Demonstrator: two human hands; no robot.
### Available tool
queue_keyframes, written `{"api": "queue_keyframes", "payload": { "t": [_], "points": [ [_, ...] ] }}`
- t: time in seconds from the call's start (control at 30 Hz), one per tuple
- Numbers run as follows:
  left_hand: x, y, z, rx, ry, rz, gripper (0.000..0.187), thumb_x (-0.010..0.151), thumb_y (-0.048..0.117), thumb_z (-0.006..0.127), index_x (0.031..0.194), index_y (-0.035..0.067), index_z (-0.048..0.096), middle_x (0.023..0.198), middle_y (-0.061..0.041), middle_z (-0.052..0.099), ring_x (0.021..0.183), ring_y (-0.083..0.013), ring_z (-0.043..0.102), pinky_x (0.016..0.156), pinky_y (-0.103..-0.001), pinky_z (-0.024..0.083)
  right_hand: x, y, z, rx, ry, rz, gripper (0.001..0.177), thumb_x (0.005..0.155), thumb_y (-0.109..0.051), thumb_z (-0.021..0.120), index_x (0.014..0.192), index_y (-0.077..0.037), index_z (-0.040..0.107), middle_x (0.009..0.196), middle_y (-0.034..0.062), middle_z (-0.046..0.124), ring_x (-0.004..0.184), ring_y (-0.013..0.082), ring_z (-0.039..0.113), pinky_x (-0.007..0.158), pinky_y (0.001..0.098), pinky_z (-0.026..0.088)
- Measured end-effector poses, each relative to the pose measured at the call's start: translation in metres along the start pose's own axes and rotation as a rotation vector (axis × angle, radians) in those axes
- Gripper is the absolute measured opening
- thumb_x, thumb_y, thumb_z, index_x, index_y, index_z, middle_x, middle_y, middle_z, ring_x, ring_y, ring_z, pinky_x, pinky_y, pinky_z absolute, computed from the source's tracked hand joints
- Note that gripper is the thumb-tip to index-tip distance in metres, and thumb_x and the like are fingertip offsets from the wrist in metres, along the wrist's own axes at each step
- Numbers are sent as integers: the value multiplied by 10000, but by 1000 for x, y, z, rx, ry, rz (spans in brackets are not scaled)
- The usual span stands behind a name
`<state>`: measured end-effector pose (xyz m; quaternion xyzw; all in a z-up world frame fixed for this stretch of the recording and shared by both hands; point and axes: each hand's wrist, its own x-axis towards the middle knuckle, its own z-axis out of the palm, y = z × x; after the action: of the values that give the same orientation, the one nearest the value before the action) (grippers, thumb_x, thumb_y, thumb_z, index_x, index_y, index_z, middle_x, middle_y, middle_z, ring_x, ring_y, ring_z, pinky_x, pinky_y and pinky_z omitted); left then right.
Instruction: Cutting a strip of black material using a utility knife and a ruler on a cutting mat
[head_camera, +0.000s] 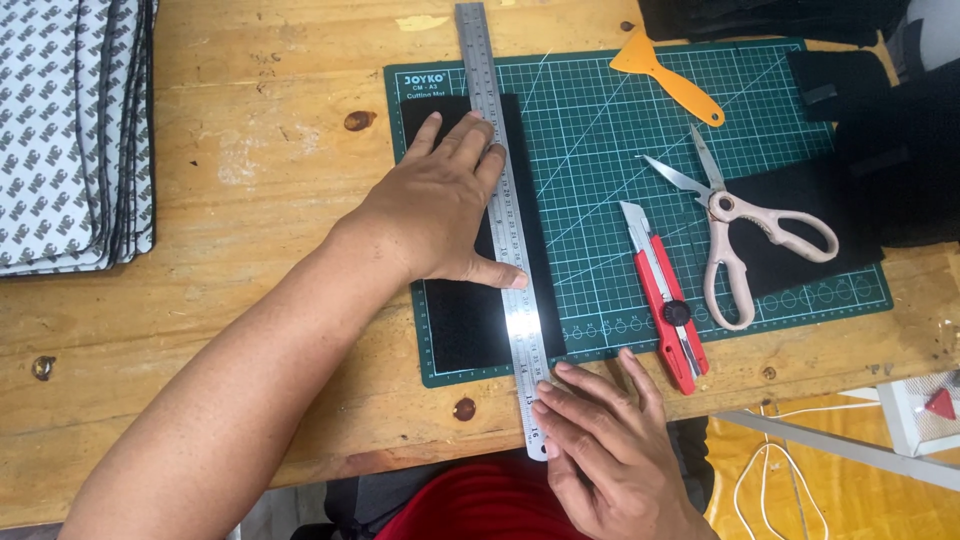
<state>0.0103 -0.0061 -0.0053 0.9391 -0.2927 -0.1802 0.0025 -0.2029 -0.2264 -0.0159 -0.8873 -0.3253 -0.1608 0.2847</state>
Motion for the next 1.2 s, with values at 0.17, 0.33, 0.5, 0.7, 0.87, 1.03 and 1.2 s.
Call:
{"api": "queue_keyframes", "payload": {
  "t": [0.17, 0.33, 0.5, 0.7, 0.87, 1.03, 1.2],
  "points": [
    [2, -2, 5, 14, 36, 17, 1444, 674, 1025, 641, 1593, 10, 182, 1692, -228, 72, 1577, -352, -30, 1236, -564, -79, -1, 2, 2, 14, -6, -2, 252, 912, -135, 627, 1144, -100, 721, 1218, 41, 742, 1240, 294, 674, 1183, 675, 334],
    [1, -1, 2, 18, 1, 4, 1450, 681, 1036, 622, 1600, 12, 162, 1700, -233, 47, 1579, -352, -56, 1237, -557, -78, 1, 4, 0, 22, -29, -9, 277, 904, -128, 636, 1170, -111, 710, 1239, 32, 733, 1266, 291, 660, 1197, 680, 311],
    [-1, -4, 6, 2, 63, 34, 1430, 692, 1032, 634, 1578, -9, 217, 1684, -266, 106, 1574, -375, 2, 1241, -549, -32, 4, 3, 1, -6, -30, -3, 265, 903, -172, 667, 1162, -138, 709, 1195, 6, 752, 1248, 252, 663, 1226, 658, 281],
    [0, -4, 7, 14, 40, 32, 1424, 701, 1033, 610, 1599, 9, 192, 1687, -248, 100, 1573, -376, -21, 1241, -555, -31, 15, 0, 1, -43, -48, -34, 279, 899, -158, 677, 1176, -125, 691, 1133, 30, 744, 1192, 252, 675, 1223, 630, 278],
    [0, -3, 7, -5, 52, 17, 1422, 690, 1022, 648, 1591, 12, 211, 1686, -238, 116, 1573, -372, -13, 1244, -551, 7, 34, -4, 3, -88, -174, -77, 399, 957, -221, 624, 1336, -99, 626, 1353, 54, 669, 1312, 260, 611, 1241, 604, 278],
    [-3, -1, 2, -19, 20, -2, 1402, 697, 1003, 665, 1591, 28, 200, 1699, -215, 93, 1578, -357, -22, 1248, -545, 10, 58, -12, 10, -128, -341, -136, 512, 1009, -294, 535, 1459, -47, 524, 1553, 111, 526, 1462, 297, 469, 1222, 545, 303],
    [-1, -2, 5, -6, 22, 5, 1443, 685, 1028, 639, 1611, 31, 159, 1702, -211, 63, 1574, -357, -49, 1248, -548, 10, 70, -16, 19, -144, -378, -160, 470, 1014, -296, 518, 1407, -48, 589, 1508, 100, 578, 1450, 289, 472, 1191, 527, 284]
  ]
}}
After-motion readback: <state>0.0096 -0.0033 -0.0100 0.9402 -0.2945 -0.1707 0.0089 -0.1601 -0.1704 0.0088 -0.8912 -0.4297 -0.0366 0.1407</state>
